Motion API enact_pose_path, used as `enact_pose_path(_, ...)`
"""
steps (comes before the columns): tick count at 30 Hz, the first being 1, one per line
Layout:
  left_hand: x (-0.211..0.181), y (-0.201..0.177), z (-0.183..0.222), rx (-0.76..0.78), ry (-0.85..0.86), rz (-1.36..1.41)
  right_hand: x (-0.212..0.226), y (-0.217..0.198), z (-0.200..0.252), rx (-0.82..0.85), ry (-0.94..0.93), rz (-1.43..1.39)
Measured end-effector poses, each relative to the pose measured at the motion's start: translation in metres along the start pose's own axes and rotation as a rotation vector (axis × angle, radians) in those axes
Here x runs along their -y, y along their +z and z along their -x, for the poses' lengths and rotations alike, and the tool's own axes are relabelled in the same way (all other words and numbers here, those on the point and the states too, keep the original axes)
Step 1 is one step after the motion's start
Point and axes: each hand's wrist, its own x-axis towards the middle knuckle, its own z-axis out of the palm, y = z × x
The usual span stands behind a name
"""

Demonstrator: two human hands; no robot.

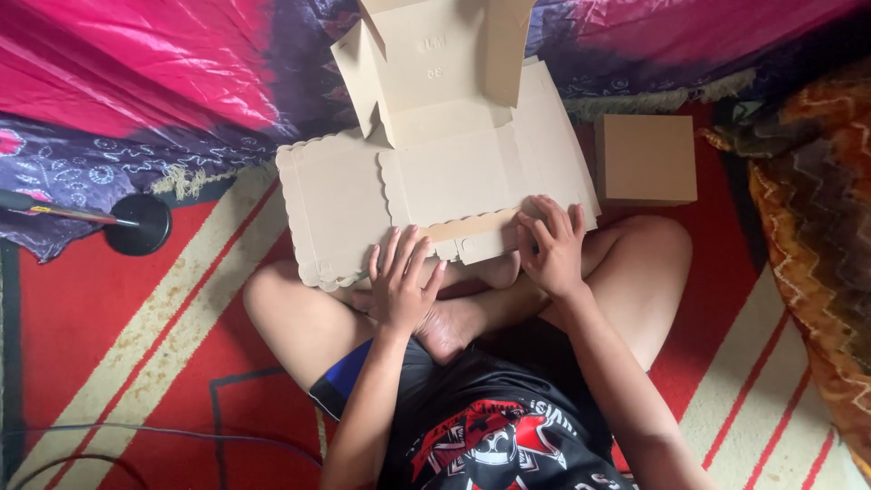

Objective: Assembling cardboard boxes by folding flaps and pressing them into place.

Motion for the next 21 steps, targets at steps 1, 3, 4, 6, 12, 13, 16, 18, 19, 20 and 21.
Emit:
enact_pose_path(1,0.001,0.002,0.002,0.003,-0.001,-0.001,-0.002,0.000,0.001,0.002,0.001,-0.002)
enact_pose_path(3,0.005,0.008,0.006,0.011,-0.016,0.022,-0.007,0.002,0.001,0.043,0.083,-0.069)
enact_pose_path(4,0.006,0.010,0.008,0.012,-0.018,0.019,-0.006,0.001,0.000,0.044,0.082,-0.072)
enact_pose_path(6,0.010,0.014,0.012,0.010,-0.104,0.083,-0.004,-0.002,-0.001,0.064,0.152,-0.157)
enact_pose_path(12,0.008,0.017,0.015,-0.060,-0.215,0.120,-0.009,-0.005,-0.003,0.045,0.248,-0.316)
enact_pose_path(13,0.008,0.016,0.015,-0.057,-0.217,0.117,-0.011,-0.005,-0.003,0.047,0.249,-0.319)
enact_pose_path(16,0.008,0.014,0.014,-0.045,-0.235,0.076,-0.017,-0.006,-0.004,0.053,0.325,-0.337)
enact_pose_path(18,0.007,0.012,0.012,-0.015,-0.225,0.068,-0.017,-0.008,-0.003,0.098,0.289,-0.252)
enact_pose_path(19,0.006,0.010,0.011,-0.014,-0.226,0.067,-0.014,-0.007,-0.003,0.100,0.289,-0.254)
enact_pose_path(20,0.005,0.009,0.010,-0.010,-0.235,0.096,-0.012,-0.006,-0.003,0.086,0.266,-0.248)
enact_pose_path(21,0.005,0.008,0.009,-0.006,-0.243,0.124,-0.010,-0.006,-0.003,0.072,0.244,-0.242)
